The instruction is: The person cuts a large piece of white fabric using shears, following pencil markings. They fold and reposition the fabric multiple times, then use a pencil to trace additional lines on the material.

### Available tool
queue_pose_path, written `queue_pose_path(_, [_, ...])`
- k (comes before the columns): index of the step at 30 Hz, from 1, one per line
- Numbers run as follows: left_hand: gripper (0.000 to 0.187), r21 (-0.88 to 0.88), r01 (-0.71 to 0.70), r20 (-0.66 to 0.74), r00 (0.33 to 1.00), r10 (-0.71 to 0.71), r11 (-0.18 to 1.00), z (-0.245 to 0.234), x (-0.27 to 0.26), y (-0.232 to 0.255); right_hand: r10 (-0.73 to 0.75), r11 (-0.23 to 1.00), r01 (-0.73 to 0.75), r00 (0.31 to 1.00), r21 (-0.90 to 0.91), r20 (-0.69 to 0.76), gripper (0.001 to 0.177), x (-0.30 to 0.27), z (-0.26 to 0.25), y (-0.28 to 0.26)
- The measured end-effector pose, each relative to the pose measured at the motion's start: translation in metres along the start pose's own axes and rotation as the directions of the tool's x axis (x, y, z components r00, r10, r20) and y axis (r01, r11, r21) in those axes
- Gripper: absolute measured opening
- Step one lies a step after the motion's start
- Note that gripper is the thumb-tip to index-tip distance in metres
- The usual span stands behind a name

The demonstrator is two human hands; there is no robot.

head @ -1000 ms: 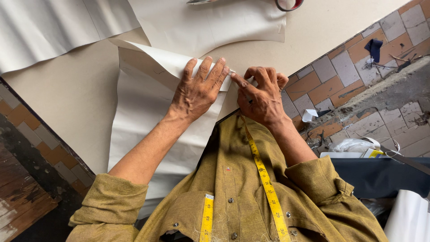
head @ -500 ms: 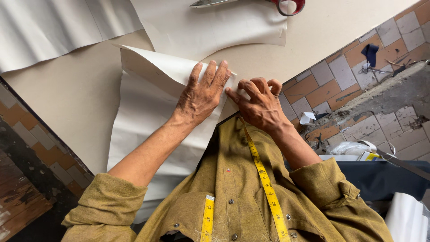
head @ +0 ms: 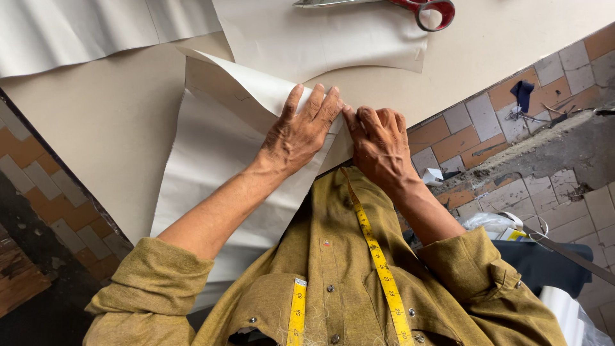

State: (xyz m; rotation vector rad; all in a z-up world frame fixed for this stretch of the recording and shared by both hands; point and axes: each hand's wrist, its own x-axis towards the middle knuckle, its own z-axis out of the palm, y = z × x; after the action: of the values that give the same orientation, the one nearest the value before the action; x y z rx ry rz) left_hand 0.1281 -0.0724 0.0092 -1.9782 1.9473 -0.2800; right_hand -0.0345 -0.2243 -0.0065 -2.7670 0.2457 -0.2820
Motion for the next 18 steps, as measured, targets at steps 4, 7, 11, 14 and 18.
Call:
queue_pose_path(4, [0.049, -0.119, 0.031, -0.055, 0.998, -0.038, 0.992, 0.003, 0.0, -0.007, 0.039, 0.998, -0.039, 0.999, 0.057, 0.006, 0.052, 0.002, -0.001, -0.002])
queue_pose_path(7, [0.046, -0.149, 0.033, -0.07, 0.997, -0.044, 0.988, 0.009, -0.002, -0.008, 0.052, 0.998, -0.052, 0.999, 0.042, -0.01, 0.048, 0.004, 0.001, -0.002])
queue_pose_path(11, [0.047, -0.114, 0.025, -0.062, 0.998, -0.032, 0.993, 0.016, -0.006, -0.003, 0.097, 0.995, -0.097, 0.995, -0.004, 0.004, 0.043, 0.002, 0.002, 0.0])
queue_pose_path(14, [0.049, -0.142, 0.046, -0.04, 0.998, -0.052, 0.989, 0.017, -0.002, -0.003, 0.158, 0.987, -0.158, 0.987, -0.006, -0.015, 0.047, 0.005, -0.008, 0.001])
queue_pose_path(18, [0.055, -0.172, 0.137, -0.253, 0.951, -0.178, 0.976, 0.016, -0.004, -0.009, 0.275, 0.953, -0.262, 0.959, 0.154, -0.068, 0.045, 0.012, -0.024, -0.001])
